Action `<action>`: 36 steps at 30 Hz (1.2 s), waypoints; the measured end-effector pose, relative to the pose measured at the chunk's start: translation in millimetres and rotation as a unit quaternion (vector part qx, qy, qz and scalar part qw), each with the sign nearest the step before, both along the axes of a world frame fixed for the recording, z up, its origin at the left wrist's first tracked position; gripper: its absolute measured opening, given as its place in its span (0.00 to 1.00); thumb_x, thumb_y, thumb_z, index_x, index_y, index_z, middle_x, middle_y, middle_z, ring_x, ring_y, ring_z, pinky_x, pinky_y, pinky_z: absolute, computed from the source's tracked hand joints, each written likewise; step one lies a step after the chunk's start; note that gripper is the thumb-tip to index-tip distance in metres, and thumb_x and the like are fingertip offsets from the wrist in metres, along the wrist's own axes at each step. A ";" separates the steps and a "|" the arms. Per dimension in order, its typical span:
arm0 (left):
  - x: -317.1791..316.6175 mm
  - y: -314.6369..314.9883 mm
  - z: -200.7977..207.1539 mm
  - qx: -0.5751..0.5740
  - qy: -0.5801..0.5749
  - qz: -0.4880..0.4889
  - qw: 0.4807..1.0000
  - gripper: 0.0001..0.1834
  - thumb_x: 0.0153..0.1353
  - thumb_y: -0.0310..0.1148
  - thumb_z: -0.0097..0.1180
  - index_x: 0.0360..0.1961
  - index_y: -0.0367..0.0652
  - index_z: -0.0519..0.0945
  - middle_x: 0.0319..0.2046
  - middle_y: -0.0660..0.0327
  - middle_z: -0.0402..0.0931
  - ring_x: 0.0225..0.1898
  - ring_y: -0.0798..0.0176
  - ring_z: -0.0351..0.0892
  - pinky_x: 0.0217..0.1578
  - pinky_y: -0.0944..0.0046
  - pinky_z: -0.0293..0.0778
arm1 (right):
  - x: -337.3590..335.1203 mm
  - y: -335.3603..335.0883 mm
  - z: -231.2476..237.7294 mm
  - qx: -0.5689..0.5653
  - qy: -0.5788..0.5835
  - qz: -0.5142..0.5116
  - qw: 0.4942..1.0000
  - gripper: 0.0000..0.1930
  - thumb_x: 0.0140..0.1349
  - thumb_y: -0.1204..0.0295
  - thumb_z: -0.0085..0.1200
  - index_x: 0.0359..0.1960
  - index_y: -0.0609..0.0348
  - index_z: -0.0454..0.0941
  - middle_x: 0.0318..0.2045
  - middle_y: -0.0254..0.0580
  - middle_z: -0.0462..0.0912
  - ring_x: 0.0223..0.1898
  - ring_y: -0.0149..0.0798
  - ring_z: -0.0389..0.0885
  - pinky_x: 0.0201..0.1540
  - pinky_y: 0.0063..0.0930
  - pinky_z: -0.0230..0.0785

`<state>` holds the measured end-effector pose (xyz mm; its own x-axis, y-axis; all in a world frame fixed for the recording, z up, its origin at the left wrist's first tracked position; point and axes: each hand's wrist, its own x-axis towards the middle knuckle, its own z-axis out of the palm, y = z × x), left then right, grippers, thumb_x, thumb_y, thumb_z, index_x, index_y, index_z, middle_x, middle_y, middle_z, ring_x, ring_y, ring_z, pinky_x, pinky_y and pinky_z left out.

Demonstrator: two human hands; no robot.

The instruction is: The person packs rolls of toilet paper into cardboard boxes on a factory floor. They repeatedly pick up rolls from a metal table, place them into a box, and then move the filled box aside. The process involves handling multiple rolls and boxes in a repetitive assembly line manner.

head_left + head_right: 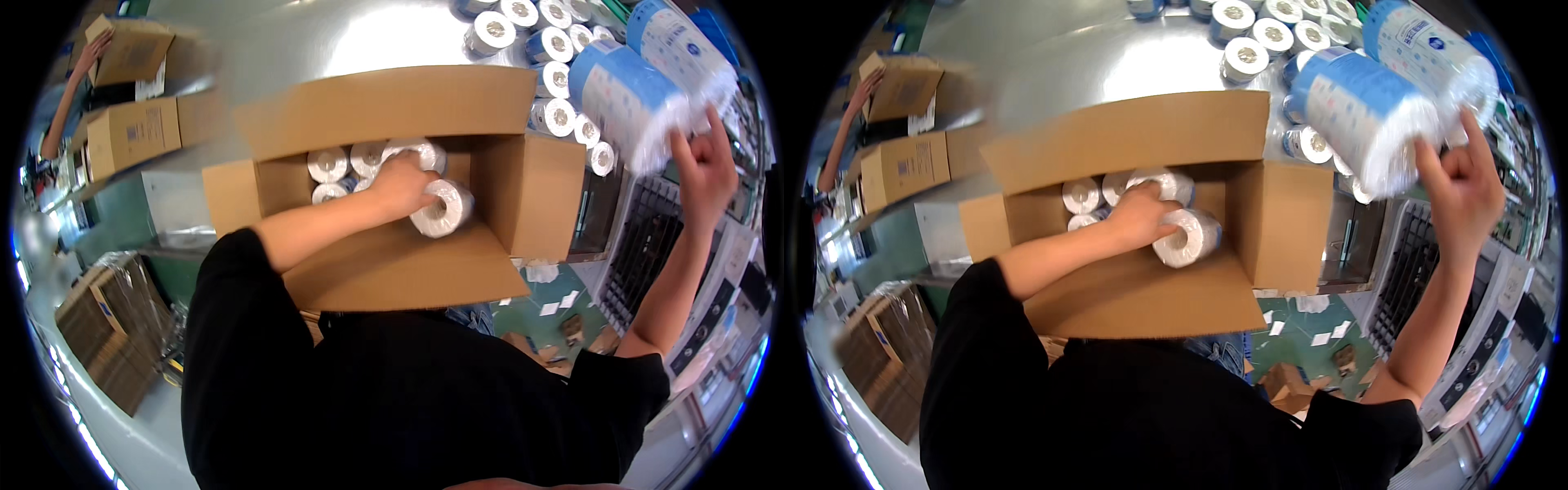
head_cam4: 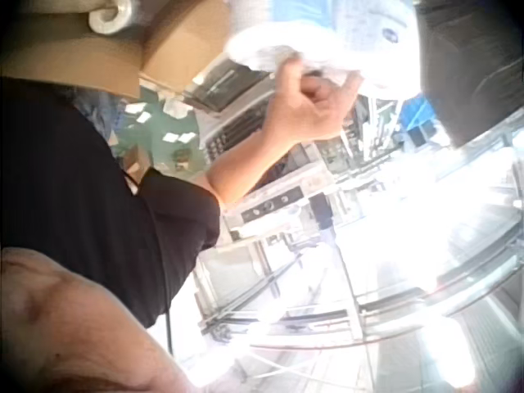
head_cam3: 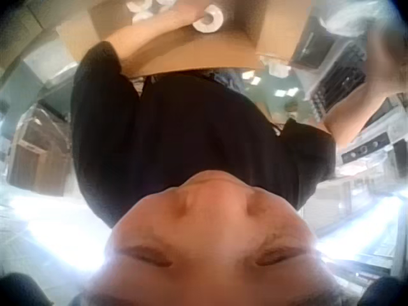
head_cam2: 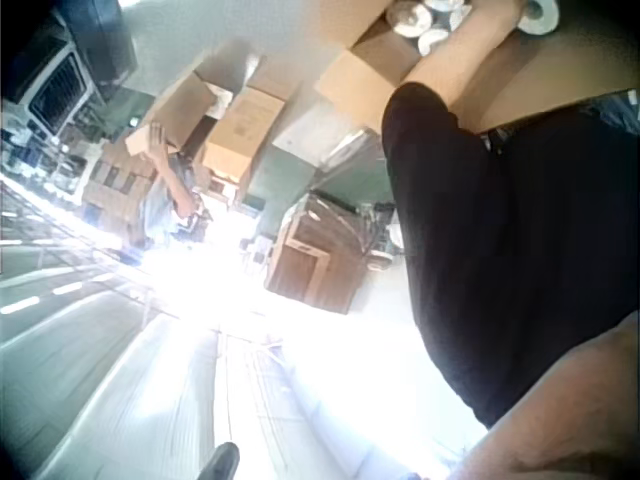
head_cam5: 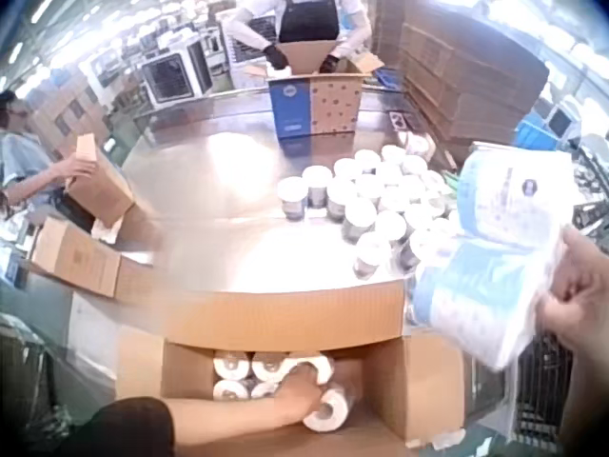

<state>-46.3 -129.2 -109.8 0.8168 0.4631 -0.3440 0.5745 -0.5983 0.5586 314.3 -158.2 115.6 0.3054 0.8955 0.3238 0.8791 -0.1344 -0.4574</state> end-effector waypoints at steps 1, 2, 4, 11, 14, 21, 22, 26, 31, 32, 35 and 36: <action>8.8 -5.3 -22.6 0.064 -0.001 -0.068 0.996 0.15 0.56 0.39 0.59 0.43 0.48 0.83 0.41 0.50 0.74 0.48 0.46 0.71 0.48 0.55 0.68 | -25.4 -14.5 24.5 -0.004 -0.021 0.034 0.999 0.28 0.51 0.76 0.64 0.56 0.70 0.72 0.15 0.22 0.64 0.18 0.19 0.61 0.22 0.13 0.55; 8.8 -21.1 -46.9 0.148 0.058 -0.110 0.981 0.15 0.55 0.39 0.57 0.43 0.47 0.84 0.41 0.51 0.75 0.49 0.47 0.70 0.49 0.52 0.65 | -44.3 -19.1 26.3 -0.020 -0.033 0.126 0.991 0.29 0.50 0.74 0.64 0.55 0.69 0.72 0.14 0.23 0.65 0.17 0.21 0.63 0.21 0.16 0.56; -1.1 -47.8 -144.2 0.303 0.074 -0.155 0.937 0.17 0.54 0.37 0.55 0.44 0.45 0.83 0.45 0.52 0.75 0.52 0.49 0.68 0.52 0.51 0.62 | -98.1 -24.7 27.8 -0.085 -0.086 0.299 0.947 0.30 0.47 0.70 0.64 0.54 0.69 0.72 0.13 0.26 0.66 0.15 0.27 0.66 0.19 0.22 0.60; -24.3 -39.2 -148.8 0.047 0.147 -0.082 0.985 0.22 0.60 0.34 0.49 0.57 0.47 0.75 0.58 0.53 0.67 0.61 0.50 0.61 0.63 0.56 0.54 | -200.2 -56.0 -74.3 -0.355 -0.149 0.508 0.770 0.27 0.51 0.69 0.57 0.50 0.73 0.65 0.15 0.41 0.76 0.17 0.42 0.79 0.18 0.34 0.69; -50.3 -34.8 -120.7 0.076 0.164 -0.083 0.980 0.19 0.59 0.38 0.51 0.52 0.54 0.79 0.58 0.52 0.65 0.61 0.48 0.61 0.62 0.55 0.57 | -228.2 -41.8 -153.0 -0.439 -0.183 0.454 0.753 0.23 0.51 0.74 0.54 0.46 0.81 0.66 0.17 0.46 0.80 0.20 0.44 0.82 0.20 0.35 0.72; -58.9 10.7 -4.2 -0.048 0.128 -0.152 0.979 0.22 0.59 0.43 0.57 0.54 0.50 0.78 0.62 0.49 0.62 0.62 0.49 0.62 0.62 0.52 0.59 | -248.1 -25.1 -237.2 -0.542 -0.139 0.354 0.749 0.14 0.57 0.63 0.58 0.40 0.59 0.83 0.38 0.45 0.85 0.38 0.44 0.84 0.36 0.40 0.77; -49.1 30.8 34.7 -0.117 0.136 -0.163 0.970 0.20 0.60 0.42 0.57 0.52 0.49 0.78 0.58 0.51 0.68 0.57 0.51 0.67 0.57 0.54 0.64 | -241.4 -22.6 -212.4 -0.518 -0.071 0.374 0.766 0.16 0.57 0.61 0.58 0.41 0.60 0.82 0.36 0.46 0.85 0.37 0.44 0.84 0.37 0.40 0.76; 7.2 120.4 130.8 -0.272 -0.006 -0.042 0.961 0.14 0.60 0.34 0.57 0.46 0.45 0.80 0.41 0.57 0.79 0.44 0.53 0.77 0.41 0.58 0.72 | -160.3 -0.3 -139.3 -0.269 0.234 0.288 0.889 0.13 0.58 0.67 0.58 0.43 0.58 0.80 0.33 0.45 0.84 0.33 0.41 0.84 0.37 0.36 0.75; 92.3 217.5 51.7 0.216 -0.138 -0.092 0.962 0.19 0.53 0.29 0.60 0.48 0.51 0.78 0.51 0.58 0.72 0.54 0.56 0.70 0.49 0.58 0.70 | 8.9 38.4 -195.8 -0.194 -0.083 0.045 0.976 0.24 0.52 0.74 0.59 0.54 0.50 0.74 0.38 0.45 0.78 0.45 0.49 0.75 0.47 0.39 0.71; 111.0 232.3 23.7 0.242 -0.122 -0.137 0.953 0.21 0.52 0.28 0.60 0.49 0.52 0.78 0.53 0.58 0.69 0.56 0.55 0.68 0.51 0.57 0.69 | 30.6 40.9 -213.9 -0.327 -0.120 0.028 0.937 0.32 0.50 0.77 0.56 0.61 0.46 0.68 0.43 0.50 0.76 0.51 0.51 0.72 0.48 0.39 0.73; 165.4 262.9 -49.2 0.289 -0.062 -0.274 0.915 0.27 0.48 0.25 0.59 0.52 0.57 0.76 0.59 0.56 0.63 0.61 0.53 0.61 0.56 0.54 0.66 | 88.3 33.2 -285.8 -0.471 -0.198 0.058 0.858 0.41 0.51 0.77 0.55 0.69 0.40 0.53 0.45 0.51 0.77 0.50 0.51 0.75 0.47 0.42 0.74; 180.8 266.3 -66.3 0.288 -0.025 -0.317 0.903 0.29 0.47 0.24 0.59 0.53 0.58 0.75 0.60 0.55 0.62 0.62 0.52 0.60 0.57 0.53 0.65 | 95.1 38.0 -297.5 -0.506 -0.169 0.051 0.844 0.42 0.51 0.76 0.55 0.69 0.40 0.51 0.43 0.51 0.78 0.48 0.51 0.77 0.46 0.42 0.75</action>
<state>134.5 137.0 -176.2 0.9886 -0.0127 -0.1503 -0.0027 -0.9978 0.0666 409.5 -120.2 -181.9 0.2538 0.7817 -0.5697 0.9669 -0.2216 0.1267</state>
